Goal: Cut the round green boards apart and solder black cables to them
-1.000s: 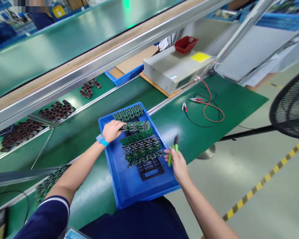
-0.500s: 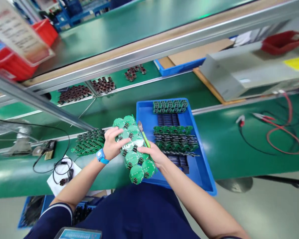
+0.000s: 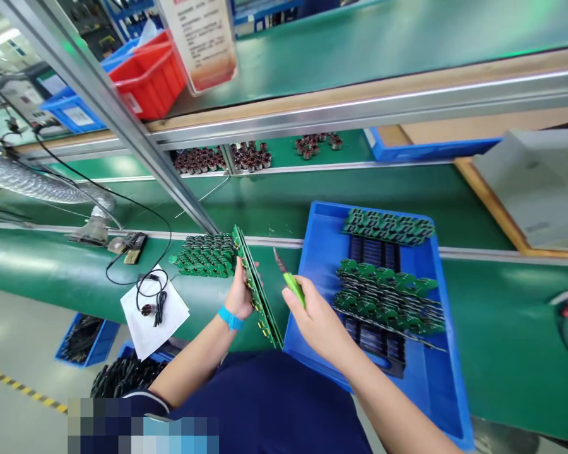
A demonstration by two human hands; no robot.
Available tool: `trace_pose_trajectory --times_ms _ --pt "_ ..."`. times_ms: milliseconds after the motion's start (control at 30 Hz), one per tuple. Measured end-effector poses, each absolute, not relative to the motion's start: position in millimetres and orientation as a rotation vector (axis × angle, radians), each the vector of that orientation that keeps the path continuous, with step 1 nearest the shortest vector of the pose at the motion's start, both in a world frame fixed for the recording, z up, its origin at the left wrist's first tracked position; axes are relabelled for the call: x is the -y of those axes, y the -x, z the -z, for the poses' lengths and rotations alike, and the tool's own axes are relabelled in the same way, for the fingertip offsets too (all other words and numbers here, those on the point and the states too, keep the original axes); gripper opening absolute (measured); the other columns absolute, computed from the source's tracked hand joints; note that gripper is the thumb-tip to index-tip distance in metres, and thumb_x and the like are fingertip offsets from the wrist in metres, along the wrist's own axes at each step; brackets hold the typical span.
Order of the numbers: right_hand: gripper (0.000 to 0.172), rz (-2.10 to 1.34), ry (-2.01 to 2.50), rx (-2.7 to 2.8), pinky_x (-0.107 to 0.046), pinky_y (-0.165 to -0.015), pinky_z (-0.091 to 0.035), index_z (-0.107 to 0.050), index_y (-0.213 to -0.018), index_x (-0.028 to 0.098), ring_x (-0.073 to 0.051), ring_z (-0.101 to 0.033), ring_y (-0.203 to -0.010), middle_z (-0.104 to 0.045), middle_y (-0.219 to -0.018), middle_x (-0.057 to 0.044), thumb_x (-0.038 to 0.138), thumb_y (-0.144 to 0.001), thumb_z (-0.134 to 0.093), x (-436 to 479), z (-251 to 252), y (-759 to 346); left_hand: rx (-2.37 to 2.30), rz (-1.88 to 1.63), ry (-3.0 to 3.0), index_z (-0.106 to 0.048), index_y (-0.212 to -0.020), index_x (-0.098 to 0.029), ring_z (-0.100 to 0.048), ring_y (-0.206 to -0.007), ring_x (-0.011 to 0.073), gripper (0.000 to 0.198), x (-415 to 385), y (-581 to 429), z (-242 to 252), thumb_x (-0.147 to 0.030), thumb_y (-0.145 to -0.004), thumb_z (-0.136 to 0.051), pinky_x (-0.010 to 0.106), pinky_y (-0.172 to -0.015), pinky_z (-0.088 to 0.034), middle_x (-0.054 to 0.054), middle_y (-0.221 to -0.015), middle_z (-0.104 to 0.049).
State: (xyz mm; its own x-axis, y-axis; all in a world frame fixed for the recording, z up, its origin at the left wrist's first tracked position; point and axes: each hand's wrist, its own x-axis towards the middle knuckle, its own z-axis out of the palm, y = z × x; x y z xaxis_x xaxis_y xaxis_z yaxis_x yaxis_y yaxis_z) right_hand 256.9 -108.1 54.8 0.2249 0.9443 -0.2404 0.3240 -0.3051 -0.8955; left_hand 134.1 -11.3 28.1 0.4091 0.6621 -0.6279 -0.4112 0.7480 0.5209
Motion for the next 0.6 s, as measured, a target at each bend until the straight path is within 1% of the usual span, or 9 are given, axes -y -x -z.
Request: trace_pose_trajectory --times_ms 67,133,333,500,600 --pt "0.051 -1.179 1.815 1.224 -0.045 -0.096 -0.039 -0.045 -0.116 0.021 -0.026 -0.053 -0.107 -0.057 -0.116 -0.012 0.06 -0.085 -0.033 112 -58 -256 -0.968 -0.757 -0.309 -0.06 -0.083 -0.016 -0.044 -0.04 0.0078 0.051 7 -127 -28 -0.066 -0.075 -0.05 0.021 -0.045 -0.036 -0.004 -0.052 -0.052" --pt "0.051 -1.251 1.787 1.274 -0.045 -0.099 -0.037 -0.045 -0.117 0.021 -0.026 -0.051 -0.112 -0.055 -0.121 -0.012 0.058 -0.085 -0.034 115 -62 -252 -0.949 -0.799 -0.341 -0.057 -0.081 -0.017 -0.041 -0.038 0.0065 0.051 3 -123 -30 -0.067 -0.075 -0.05 0.02 -0.042 -0.031 -0.004 -0.051 -0.051" --pt "0.051 -1.306 1.737 1.382 -0.042 -0.101 -0.037 -0.047 -0.119 0.02 -0.025 -0.049 -0.116 -0.054 -0.124 -0.011 0.056 -0.087 -0.031 115 -74 -241 -0.965 -0.861 -0.438 -0.054 -0.079 -0.018 -0.043 -0.04 0.0081 0.05 1 -120 -34 -0.067 -0.073 -0.05 0.022 -0.044 -0.035 -0.006 -0.05 -0.048" --pt "0.049 -1.296 1.755 1.434 -0.043 -0.098 -0.039 -0.047 -0.12 0.019 -0.025 -0.05 -0.114 -0.054 -0.122 -0.012 0.054 -0.089 -0.031 115 -78 -241 -1.012 -0.897 -0.451 -0.054 -0.079 -0.018 -0.039 -0.038 0.0067 0.05 1 -116 -35 -0.067 -0.071 -0.053 0.021 -0.041 -0.031 -0.006 -0.051 -0.048" --pt "0.048 -1.284 1.768 1.468 -0.042 -0.097 -0.04 -0.047 -0.12 0.02 -0.024 -0.051 -0.113 -0.054 -0.122 -0.011 0.053 -0.089 -0.031 115 -79 -240 -1.027 -0.929 -0.461 -0.055 -0.081 -0.018 -0.04 -0.04 0.0066 0.05 1 -113 -33 -0.067 -0.07 -0.055 0.021 -0.041 -0.031 -0.006 -0.054 -0.05"
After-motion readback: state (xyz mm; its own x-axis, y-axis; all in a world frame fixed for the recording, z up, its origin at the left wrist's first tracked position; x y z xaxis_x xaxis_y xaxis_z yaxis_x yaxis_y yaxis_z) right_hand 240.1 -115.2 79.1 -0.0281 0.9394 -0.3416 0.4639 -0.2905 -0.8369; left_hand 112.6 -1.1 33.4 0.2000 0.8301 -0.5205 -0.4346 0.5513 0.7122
